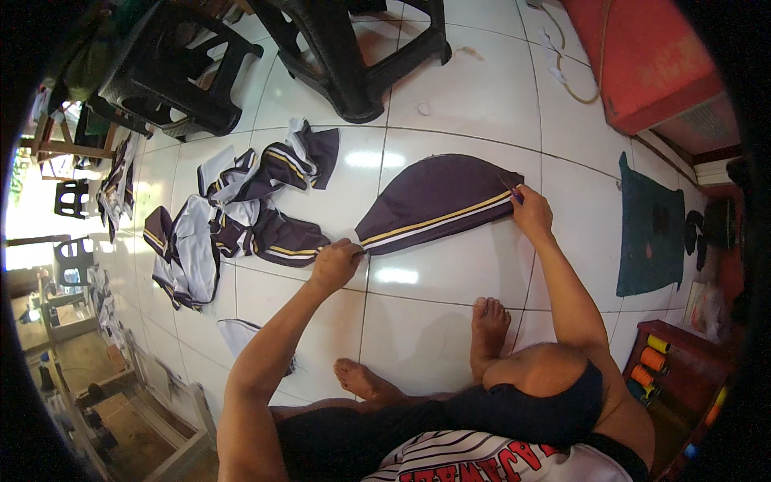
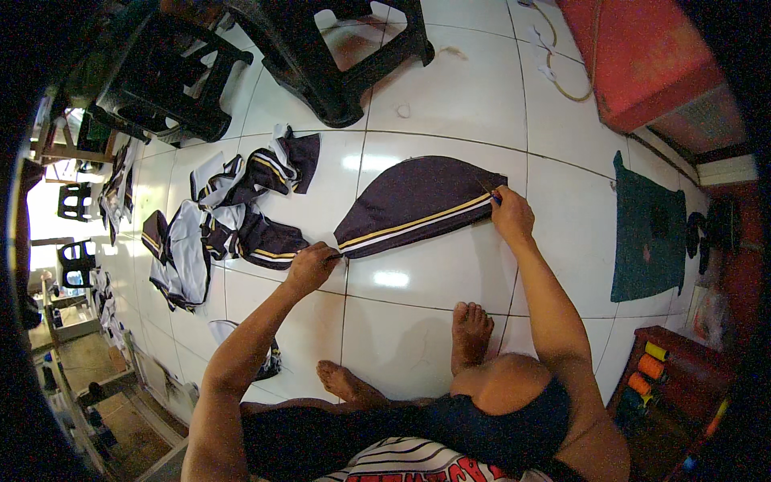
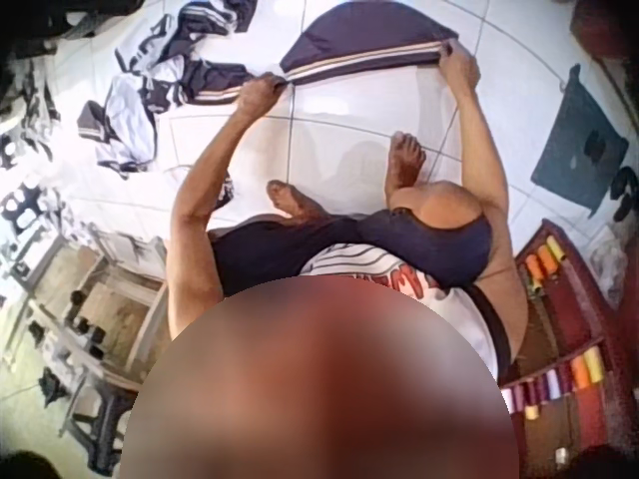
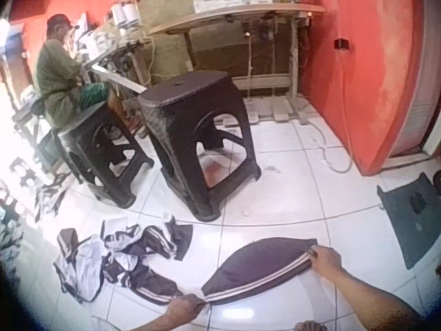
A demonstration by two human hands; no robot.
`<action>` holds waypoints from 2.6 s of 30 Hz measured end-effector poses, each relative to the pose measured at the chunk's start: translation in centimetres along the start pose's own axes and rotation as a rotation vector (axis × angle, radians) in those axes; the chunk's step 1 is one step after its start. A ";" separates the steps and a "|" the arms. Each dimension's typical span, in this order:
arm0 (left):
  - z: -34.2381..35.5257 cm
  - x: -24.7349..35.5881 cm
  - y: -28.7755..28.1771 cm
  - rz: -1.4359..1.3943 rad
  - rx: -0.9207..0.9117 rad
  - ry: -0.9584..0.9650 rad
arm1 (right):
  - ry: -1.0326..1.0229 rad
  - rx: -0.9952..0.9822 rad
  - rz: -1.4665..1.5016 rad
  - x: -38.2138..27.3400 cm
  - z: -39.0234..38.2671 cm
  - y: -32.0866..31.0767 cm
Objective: The person sits on the floor and uses scissors to cut a long strip of fabric from a larger piece of dark fabric with yellow stripes. The person repeatedly cuts and separates the strip from the main piece.
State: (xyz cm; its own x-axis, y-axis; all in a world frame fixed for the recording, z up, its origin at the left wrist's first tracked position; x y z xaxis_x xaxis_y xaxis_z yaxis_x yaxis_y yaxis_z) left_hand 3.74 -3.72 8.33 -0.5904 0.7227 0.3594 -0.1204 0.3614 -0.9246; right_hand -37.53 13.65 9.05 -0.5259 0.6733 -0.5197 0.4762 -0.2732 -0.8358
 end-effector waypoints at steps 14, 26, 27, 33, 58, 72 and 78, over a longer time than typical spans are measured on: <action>0.2 0.0 -1.8 -0.182 -0.045 -0.107 | -0.547 -0.268 0.204 -15.0 -7.9 4.4; -0.2 -0.5 -0.3 -0.113 -0.038 -0.086 | -0.720 -0.551 -0.004 -20.1 -11.8 11.4; 0.0 -0.2 -0.4 -0.114 -0.101 -0.143 | -0.671 -0.609 -0.053 -20.1 -11.7 11.4; 0.1 1.6 -4.2 -0.279 -0.205 -0.142 | -0.523 -0.538 0.468 -19.7 -10.6 8.9; 0.6 6.6 -13.9 -0.457 -0.264 -0.035 | -0.572 -0.787 0.496 -23.6 -10.6 0.5; -0.7 4.2 -16.3 -0.407 -0.319 -0.165 | -0.505 -0.442 0.668 -20.4 -4.5 -5.7; -2.1 1.6 -15.4 -0.395 -0.383 -0.183 | -0.482 -0.134 0.694 -16.2 -0.5 -10.0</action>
State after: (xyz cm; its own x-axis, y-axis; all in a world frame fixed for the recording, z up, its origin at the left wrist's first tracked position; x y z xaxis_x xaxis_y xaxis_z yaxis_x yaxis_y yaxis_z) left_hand 6.30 -6.89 23.45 -0.6916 0.3889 0.6087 -0.0823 0.7948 -0.6013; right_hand -33.41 5.79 25.92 -0.3123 0.0099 -0.9499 0.8647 -0.4112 -0.2885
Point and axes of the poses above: each hand's wrist, its own z-axis towards the middle knuckle, its own y-axis out of the palm, x = y × z, the point moved 3 cm from there along z, towards the middle knuckle, and after that the axes turned 10 degrees about z, right-handed, at the moved point
